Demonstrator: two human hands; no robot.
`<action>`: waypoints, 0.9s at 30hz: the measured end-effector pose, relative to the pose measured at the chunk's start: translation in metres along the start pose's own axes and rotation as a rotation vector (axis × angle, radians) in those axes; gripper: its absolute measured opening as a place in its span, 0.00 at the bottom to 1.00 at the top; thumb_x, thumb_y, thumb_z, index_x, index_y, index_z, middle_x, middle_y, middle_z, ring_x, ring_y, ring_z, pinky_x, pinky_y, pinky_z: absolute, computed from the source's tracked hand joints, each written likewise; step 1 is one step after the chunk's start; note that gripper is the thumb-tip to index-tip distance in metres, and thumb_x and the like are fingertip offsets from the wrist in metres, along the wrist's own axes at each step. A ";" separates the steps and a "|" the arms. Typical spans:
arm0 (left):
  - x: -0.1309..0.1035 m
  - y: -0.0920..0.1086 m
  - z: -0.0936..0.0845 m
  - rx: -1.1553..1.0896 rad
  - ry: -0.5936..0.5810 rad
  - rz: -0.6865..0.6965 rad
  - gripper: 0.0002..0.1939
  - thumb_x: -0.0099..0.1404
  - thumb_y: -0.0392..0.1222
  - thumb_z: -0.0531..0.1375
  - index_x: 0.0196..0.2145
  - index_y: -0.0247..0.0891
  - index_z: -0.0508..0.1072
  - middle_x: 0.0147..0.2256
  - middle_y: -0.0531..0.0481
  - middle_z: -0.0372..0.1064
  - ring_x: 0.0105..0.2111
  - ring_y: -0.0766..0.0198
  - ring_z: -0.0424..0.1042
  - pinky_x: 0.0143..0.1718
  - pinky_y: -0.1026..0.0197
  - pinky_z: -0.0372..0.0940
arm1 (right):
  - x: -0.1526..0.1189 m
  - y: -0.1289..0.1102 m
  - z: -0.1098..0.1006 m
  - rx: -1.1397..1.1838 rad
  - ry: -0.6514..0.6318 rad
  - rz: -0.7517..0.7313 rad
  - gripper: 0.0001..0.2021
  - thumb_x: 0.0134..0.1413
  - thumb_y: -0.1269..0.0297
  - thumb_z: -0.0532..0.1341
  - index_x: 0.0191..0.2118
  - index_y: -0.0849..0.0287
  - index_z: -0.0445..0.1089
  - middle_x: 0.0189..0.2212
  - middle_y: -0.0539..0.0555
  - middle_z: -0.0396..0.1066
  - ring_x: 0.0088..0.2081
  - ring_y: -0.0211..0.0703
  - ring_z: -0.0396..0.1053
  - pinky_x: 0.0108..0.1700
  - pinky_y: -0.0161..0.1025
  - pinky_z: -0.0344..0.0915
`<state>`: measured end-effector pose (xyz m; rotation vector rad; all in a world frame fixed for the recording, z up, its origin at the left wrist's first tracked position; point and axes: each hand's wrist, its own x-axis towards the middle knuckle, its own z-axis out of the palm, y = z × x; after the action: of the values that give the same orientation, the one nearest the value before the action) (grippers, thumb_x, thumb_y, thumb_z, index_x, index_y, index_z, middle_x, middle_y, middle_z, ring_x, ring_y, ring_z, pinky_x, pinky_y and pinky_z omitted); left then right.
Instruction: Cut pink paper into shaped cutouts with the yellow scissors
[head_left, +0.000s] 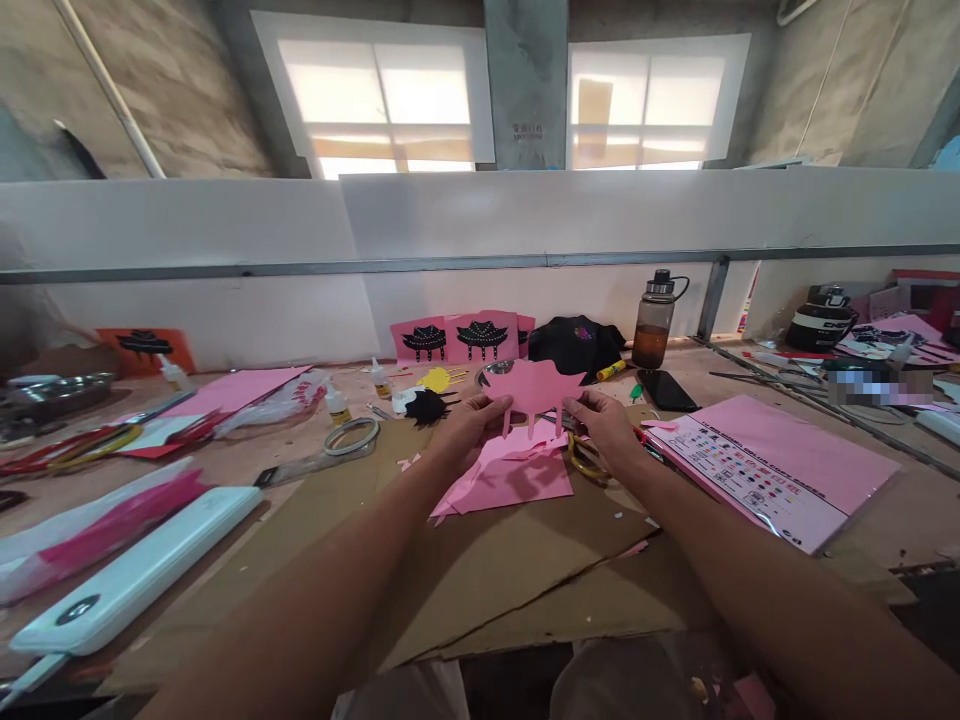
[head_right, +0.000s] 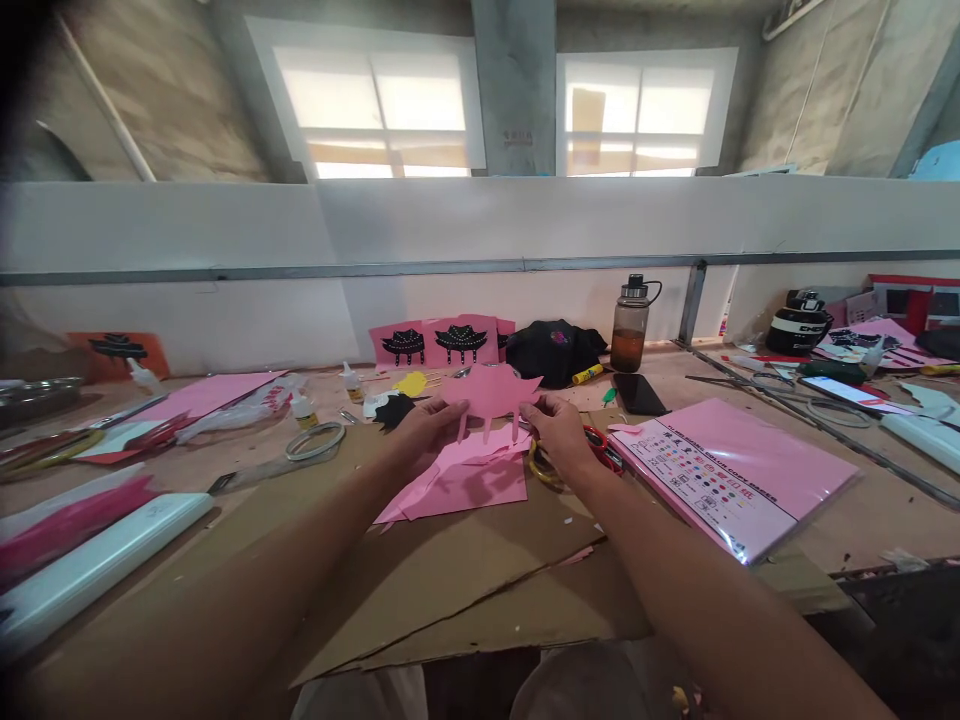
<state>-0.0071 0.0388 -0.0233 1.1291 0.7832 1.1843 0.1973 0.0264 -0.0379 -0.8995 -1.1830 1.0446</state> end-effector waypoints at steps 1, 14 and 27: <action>0.000 0.000 0.000 -0.002 0.002 0.005 0.17 0.48 0.46 0.74 0.25 0.34 0.72 0.24 0.48 0.73 0.27 0.64 0.73 0.34 0.62 0.66 | 0.000 -0.001 0.000 0.013 0.001 0.012 0.23 0.34 0.45 0.72 0.31 0.60 0.72 0.23 0.48 0.67 0.23 0.33 0.56 0.25 0.34 0.53; 0.000 0.001 0.004 -0.105 0.014 0.087 0.18 0.45 0.43 0.76 0.23 0.35 0.70 0.23 0.52 0.71 0.26 0.67 0.72 0.33 0.63 0.67 | -0.003 0.002 0.001 -0.022 -0.027 0.086 0.24 0.32 0.45 0.73 0.28 0.59 0.70 0.21 0.47 0.65 0.22 0.33 0.54 0.24 0.35 0.48; -0.004 0.006 0.010 -0.122 0.027 0.031 0.20 0.43 0.43 0.76 0.21 0.36 0.68 0.20 0.54 0.68 0.22 0.68 0.69 0.29 0.63 0.67 | -0.002 0.004 -0.001 -0.052 -0.026 0.036 0.24 0.34 0.43 0.72 0.26 0.59 0.67 0.20 0.46 0.61 0.22 0.33 0.53 0.24 0.34 0.47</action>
<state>-0.0008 0.0324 -0.0153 1.0298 0.7068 1.2592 0.1977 0.0255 -0.0426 -0.9531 -1.2247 1.0617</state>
